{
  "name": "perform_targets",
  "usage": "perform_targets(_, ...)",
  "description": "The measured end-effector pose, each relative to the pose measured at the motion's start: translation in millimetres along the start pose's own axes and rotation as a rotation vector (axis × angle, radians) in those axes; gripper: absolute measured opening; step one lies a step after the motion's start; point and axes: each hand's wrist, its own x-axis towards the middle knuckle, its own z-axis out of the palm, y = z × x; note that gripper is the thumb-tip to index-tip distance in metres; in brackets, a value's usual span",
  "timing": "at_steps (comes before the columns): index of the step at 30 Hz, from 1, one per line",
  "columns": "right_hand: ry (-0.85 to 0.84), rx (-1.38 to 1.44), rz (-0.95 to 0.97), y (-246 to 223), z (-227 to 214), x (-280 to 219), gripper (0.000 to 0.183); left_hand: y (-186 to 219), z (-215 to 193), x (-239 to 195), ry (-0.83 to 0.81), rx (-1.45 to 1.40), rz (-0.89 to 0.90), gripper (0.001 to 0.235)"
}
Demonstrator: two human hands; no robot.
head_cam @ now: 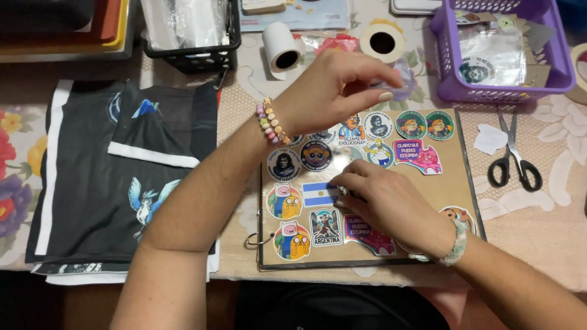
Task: The person arranges and smooths various stickers onto a binder page. They use scissors to cut a piece of clear tape and apply it over the stickers to secure them.
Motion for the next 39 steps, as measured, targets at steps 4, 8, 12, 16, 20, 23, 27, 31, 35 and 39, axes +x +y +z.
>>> perform_targets(4,-0.052,-0.053,0.038,-4,14,21,0.028,-8,-4,-11,-0.236,-0.044,-0.159,0.062)
perform_targets(8,-0.091,-0.218,0.077,2,33,35,0.033,-19,-2,-19,-0.555,-0.082,-0.207,0.08)
perform_targets(12,-0.107,-0.291,0.049,2,30,41,0.04,-14,-8,-17,-0.619,-0.051,-0.332,0.082)
perform_targets(16,0.03,0.011,0.101,-1,-56,20,0.035,-15,-15,-13,-0.457,-0.074,-0.305,0.075)
perform_targets(20,0.156,0.132,0.302,30,-99,-18,0.014,-5,-16,-10,-0.229,-0.109,-0.261,0.07)
perform_targets(23,0.243,0.044,0.505,62,-99,-54,0.014,-2,2,-13,-0.256,-0.1,-0.264,0.088)
perform_targets(27,0.527,-0.176,0.646,110,-89,-112,0.009,12,38,-13,-0.471,0.002,-0.297,0.106)
perform_targets(31,0.696,-0.293,0.684,165,-81,-157,0.007,4,66,-26,-0.586,0.071,-0.228,0.116)
perform_targets(35,0.538,-0.049,0.738,188,-65,-144,0.029,-6,75,-32,-0.591,0.091,-0.161,0.122)
perform_targets(39,0.406,-0.236,0.487,193,-52,-116,0.053,-9,74,-35,-0.568,0.078,-0.175,0.12)
